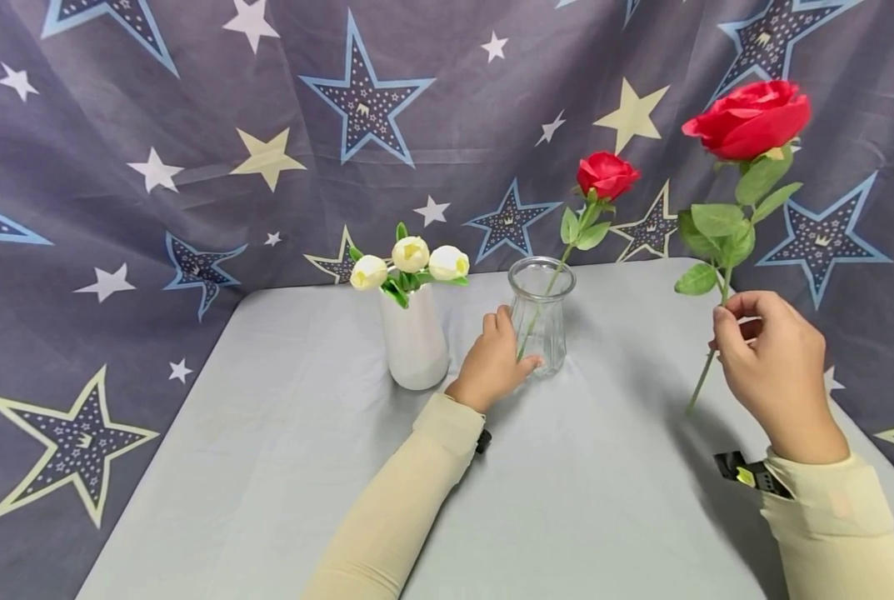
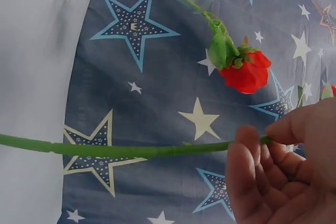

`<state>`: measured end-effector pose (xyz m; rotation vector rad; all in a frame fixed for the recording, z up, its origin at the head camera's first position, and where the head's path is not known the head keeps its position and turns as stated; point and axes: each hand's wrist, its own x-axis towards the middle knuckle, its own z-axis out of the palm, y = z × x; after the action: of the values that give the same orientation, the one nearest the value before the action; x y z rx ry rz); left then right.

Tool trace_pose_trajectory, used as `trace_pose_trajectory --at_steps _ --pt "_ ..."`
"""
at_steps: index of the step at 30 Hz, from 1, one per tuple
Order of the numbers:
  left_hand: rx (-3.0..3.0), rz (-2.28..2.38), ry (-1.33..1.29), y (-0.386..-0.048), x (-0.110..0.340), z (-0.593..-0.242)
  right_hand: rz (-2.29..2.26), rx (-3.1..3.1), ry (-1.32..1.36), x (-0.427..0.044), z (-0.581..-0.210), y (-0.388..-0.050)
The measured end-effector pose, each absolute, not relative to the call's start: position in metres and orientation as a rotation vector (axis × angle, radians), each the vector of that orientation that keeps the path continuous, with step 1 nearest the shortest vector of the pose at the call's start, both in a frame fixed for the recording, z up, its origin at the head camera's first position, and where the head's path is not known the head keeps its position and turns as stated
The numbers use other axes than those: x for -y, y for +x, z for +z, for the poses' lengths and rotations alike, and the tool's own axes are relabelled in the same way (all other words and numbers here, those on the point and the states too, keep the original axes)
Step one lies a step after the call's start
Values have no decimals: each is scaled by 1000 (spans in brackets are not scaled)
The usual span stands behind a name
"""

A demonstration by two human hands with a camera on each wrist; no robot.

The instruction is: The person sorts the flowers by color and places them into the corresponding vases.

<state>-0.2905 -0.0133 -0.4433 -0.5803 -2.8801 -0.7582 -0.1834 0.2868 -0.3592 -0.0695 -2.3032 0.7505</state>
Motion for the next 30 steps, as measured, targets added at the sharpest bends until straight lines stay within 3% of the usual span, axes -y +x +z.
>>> trace_pose_trajectory --at_steps 30 --pt "2902 -784 -556 -292 13 -447 811 2100 113 -256 -301 -196"
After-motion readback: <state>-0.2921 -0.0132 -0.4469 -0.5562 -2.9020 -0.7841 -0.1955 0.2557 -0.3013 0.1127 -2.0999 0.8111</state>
